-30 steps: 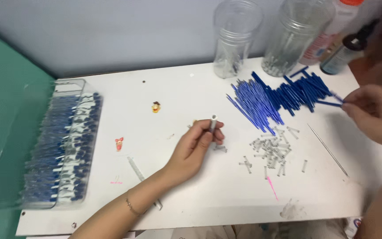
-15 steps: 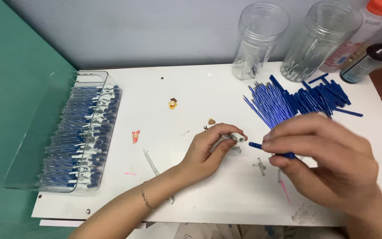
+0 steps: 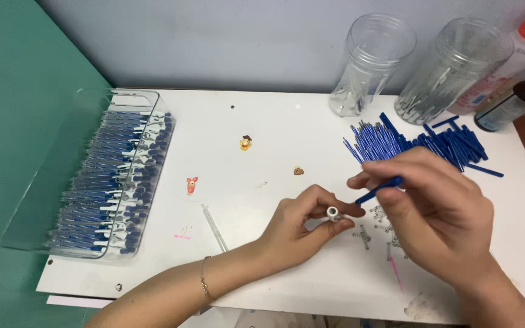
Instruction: The person assembles pens by inserting blue ink cartridges into clear plastic barrels and attaching small metal clips. They work at a white table, picking up components from piles and placing the finished pens into a clear plastic tray.
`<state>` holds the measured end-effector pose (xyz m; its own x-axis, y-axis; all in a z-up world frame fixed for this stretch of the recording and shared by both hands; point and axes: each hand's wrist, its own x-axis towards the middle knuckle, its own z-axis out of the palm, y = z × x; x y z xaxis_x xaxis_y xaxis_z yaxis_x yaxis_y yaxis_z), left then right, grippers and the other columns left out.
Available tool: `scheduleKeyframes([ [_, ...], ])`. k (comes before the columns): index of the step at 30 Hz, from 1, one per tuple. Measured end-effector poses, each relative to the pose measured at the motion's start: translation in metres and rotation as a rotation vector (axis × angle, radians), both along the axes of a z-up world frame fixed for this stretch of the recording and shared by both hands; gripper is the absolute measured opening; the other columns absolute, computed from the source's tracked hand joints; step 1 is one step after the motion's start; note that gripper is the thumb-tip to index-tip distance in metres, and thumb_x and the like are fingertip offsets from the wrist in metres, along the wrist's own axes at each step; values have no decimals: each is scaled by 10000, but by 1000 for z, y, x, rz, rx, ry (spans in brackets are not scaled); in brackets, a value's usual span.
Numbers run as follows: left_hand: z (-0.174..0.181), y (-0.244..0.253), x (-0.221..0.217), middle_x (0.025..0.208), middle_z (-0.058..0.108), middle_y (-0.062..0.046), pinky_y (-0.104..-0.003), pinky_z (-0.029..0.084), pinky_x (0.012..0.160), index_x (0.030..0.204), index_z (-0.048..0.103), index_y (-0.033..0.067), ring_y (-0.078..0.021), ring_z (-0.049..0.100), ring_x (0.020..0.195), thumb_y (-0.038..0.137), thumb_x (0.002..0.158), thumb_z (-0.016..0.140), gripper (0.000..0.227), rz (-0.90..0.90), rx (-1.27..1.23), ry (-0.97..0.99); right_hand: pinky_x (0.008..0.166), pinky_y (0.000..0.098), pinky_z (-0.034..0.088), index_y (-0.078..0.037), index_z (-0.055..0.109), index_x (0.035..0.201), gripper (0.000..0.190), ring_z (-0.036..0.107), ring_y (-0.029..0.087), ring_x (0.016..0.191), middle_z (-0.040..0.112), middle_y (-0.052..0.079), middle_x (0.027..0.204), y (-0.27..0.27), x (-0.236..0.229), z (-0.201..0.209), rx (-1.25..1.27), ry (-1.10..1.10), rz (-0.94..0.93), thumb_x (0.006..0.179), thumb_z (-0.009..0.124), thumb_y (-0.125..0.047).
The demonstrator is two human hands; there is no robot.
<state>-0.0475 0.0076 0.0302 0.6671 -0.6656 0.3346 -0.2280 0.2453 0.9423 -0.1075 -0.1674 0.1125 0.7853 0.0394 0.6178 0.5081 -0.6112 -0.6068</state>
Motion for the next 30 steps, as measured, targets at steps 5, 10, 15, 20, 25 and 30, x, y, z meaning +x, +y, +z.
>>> scheduleKeyframes([
  [5,-22,-4,4,1093,719,-53,-308,583,905,1136,499,77,-191,748,1012,21,985,665,231,26,33,-88,805,293,588,36,666,1161,254,739,230,888,737,162,1050,5,3,-4,-95,-40,117,950,601,-91],
  [10,-21,-3,4,1073,695,-81,-321,610,952,1117,518,67,-204,733,1037,-93,969,596,232,37,-8,-49,731,263,556,34,681,1159,261,705,211,826,713,152,998,9,4,-4,-124,-63,139,938,626,-93],
  [15,-23,-3,6,1108,699,-68,-322,611,972,1169,533,52,-201,732,1069,-74,988,605,233,21,-16,-99,747,275,552,33,675,1180,272,708,219,830,702,158,1009,9,4,-2,-169,-61,165,951,602,-96],
  [20,-20,-2,6,1119,702,-84,-341,610,1005,1190,529,64,-226,734,1082,-76,982,570,254,16,7,-92,728,270,541,35,670,1197,282,688,205,806,699,144,979,7,5,-3,-169,-47,184,943,624,-78],
  [25,-15,-1,5,1135,725,-51,-330,581,950,1241,534,92,-219,756,1091,63,1033,590,217,9,87,-104,745,275,533,10,649,1269,306,665,202,803,673,117,963,5,10,-7,-185,-3,258,968,604,-25],
  [30,-16,-2,4,1097,729,-92,-311,591,933,1133,518,69,-229,754,1072,-5,1020,598,157,-18,31,-64,692,254,555,25,694,1138,214,684,188,741,702,118,887,6,12,-6,-156,-11,240,940,624,-11],
])
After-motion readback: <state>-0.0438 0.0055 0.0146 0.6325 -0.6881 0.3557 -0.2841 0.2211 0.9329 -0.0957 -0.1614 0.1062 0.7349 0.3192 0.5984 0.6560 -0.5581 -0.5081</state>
